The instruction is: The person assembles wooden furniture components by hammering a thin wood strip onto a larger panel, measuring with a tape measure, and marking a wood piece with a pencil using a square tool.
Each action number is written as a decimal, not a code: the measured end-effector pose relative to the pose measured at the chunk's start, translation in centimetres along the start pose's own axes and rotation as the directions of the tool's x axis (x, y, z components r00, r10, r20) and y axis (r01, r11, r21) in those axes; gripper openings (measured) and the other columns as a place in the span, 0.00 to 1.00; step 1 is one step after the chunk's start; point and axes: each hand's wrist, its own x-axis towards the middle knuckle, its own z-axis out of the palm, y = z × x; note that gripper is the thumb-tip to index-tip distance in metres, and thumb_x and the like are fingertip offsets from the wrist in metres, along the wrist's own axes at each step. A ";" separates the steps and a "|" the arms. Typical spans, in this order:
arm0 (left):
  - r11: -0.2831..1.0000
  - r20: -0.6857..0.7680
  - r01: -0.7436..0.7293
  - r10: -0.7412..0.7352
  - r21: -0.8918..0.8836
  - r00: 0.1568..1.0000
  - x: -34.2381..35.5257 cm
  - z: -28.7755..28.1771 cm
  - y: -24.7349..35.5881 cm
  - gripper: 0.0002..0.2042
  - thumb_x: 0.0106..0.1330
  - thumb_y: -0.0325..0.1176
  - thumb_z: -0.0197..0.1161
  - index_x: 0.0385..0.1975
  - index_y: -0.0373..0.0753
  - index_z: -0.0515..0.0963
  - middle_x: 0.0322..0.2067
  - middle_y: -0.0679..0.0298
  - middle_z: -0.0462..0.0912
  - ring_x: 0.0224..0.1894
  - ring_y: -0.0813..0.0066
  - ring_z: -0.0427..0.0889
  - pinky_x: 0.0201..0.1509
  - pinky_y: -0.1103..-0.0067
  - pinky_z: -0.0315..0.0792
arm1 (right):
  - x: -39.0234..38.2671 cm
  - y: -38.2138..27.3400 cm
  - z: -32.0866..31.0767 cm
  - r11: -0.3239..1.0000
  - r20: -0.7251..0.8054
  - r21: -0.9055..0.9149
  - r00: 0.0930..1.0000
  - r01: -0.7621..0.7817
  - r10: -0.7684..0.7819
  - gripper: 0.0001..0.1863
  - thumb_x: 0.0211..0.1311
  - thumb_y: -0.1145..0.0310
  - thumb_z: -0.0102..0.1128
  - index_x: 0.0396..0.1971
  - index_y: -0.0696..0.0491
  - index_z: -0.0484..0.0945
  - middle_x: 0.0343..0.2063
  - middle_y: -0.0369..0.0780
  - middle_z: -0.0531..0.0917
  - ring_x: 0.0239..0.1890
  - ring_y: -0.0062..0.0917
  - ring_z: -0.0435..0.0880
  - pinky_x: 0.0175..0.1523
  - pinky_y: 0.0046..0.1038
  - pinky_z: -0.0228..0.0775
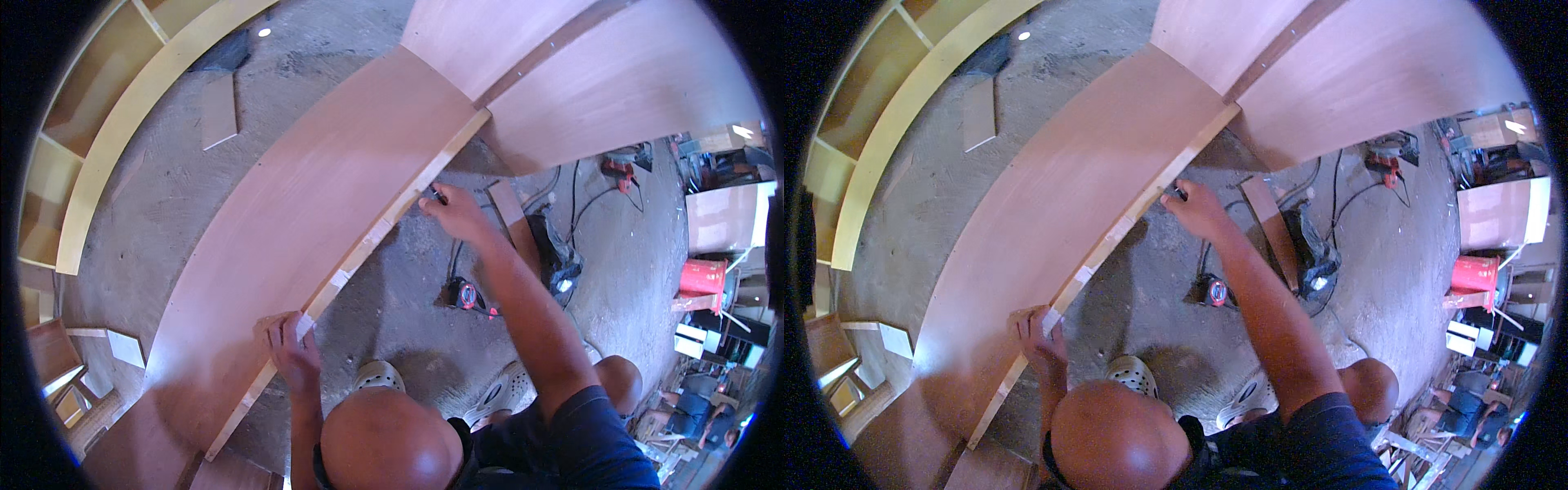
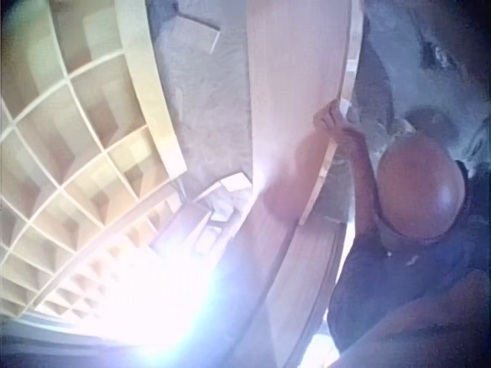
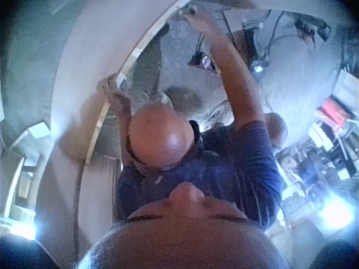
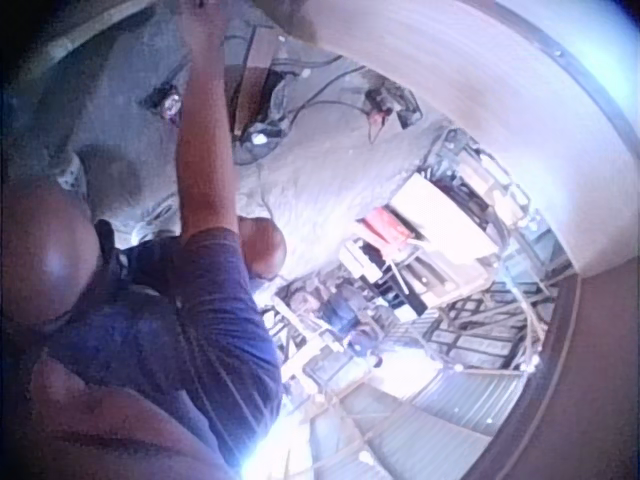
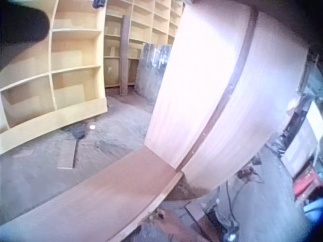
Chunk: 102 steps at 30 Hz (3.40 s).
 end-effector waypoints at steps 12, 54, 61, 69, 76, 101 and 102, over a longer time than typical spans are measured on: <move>0.994 -0.060 -0.111 0.110 0.000 0.992 -0.4 0.6 -0.8 0.20 0.57 0.19 0.73 0.50 0.35 0.80 0.46 0.51 0.79 0.54 0.47 0.77 0.59 0.56 0.73 | -9.4 3.2 -25.4 0.715 0.148 -0.699 0.983 0.028 0.106 0.26 0.62 0.54 0.71 0.55 0.56 0.84 0.45 0.54 0.87 0.54 0.49 0.85 0.61 0.47 0.75; 0.994 0.923 -0.078 -0.039 0.075 0.384 2.6 2.6 9.0 0.20 0.61 0.31 0.74 0.53 0.36 0.81 0.52 0.51 0.82 0.59 0.55 0.80 0.66 0.61 0.73 | -17.3 15.8 -31.8 0.836 0.100 -0.543 0.982 -0.081 0.160 0.25 0.54 0.51 0.67 0.48 0.51 0.88 0.42 0.52 0.89 0.48 0.51 0.87 0.53 0.49 0.79; 0.447 0.101 -0.890 0.893 -0.093 0.438 18.7 2.4 40.3 0.39 0.62 0.32 0.75 0.72 0.32 0.63 0.65 0.41 0.73 0.69 0.39 0.72 0.74 0.53 0.65 | -11.8 16.2 -31.1 0.886 -0.020 -0.457 0.997 -0.072 0.070 0.23 0.57 0.53 0.65 0.44 0.55 0.88 0.40 0.52 0.89 0.48 0.51 0.87 0.53 0.50 0.79; 0.667 -0.567 -0.737 0.651 0.110 0.505 24.7 7.3 65.2 0.61 0.56 0.40 0.75 0.76 0.16 0.34 0.78 0.26 0.35 0.82 0.34 0.36 0.86 0.54 0.33 | -6.0 20.7 -28.9 0.929 -0.262 -0.294 0.954 -0.223 0.146 0.19 0.58 0.56 0.67 0.45 0.53 0.87 0.42 0.51 0.89 0.49 0.49 0.88 0.55 0.49 0.80; 0.611 -0.622 -0.792 0.622 0.007 0.475 24.7 10.2 65.6 0.51 0.58 0.25 0.58 0.77 0.18 0.31 0.78 0.28 0.35 0.82 0.36 0.36 0.86 0.59 0.31 | 2.5 23.9 -29.9 0.961 -0.388 -0.160 0.910 -0.227 0.150 0.30 0.65 0.55 0.68 0.66 0.44 0.77 0.64 0.52 0.77 0.57 0.51 0.83 0.60 0.48 0.78; 0.710 -0.563 -0.704 0.575 -0.018 0.594 24.4 8.4 65.2 0.54 0.53 0.24 0.57 0.77 0.18 0.27 0.77 0.26 0.32 0.80 0.24 0.32 0.83 0.46 0.31 | 11.6 25.6 -26.7 0.956 -0.552 -0.241 0.834 -0.165 0.005 0.16 0.59 0.63 0.73 0.43 0.55 0.82 0.44 0.51 0.81 0.45 0.50 0.88 0.48 0.49 0.81; 0.706 -0.564 -0.706 0.563 -0.052 0.605 24.7 9.3 65.5 0.54 0.53 0.24 0.57 0.77 0.18 0.27 0.77 0.25 0.32 0.80 0.24 0.32 0.83 0.46 0.31 | 9.4 27.2 -27.2 0.933 -0.515 -0.302 0.857 -0.198 0.015 0.18 0.59 0.63 0.72 0.44 0.55 0.80 0.42 0.51 0.83 0.43 0.51 0.88 0.47 0.50 0.81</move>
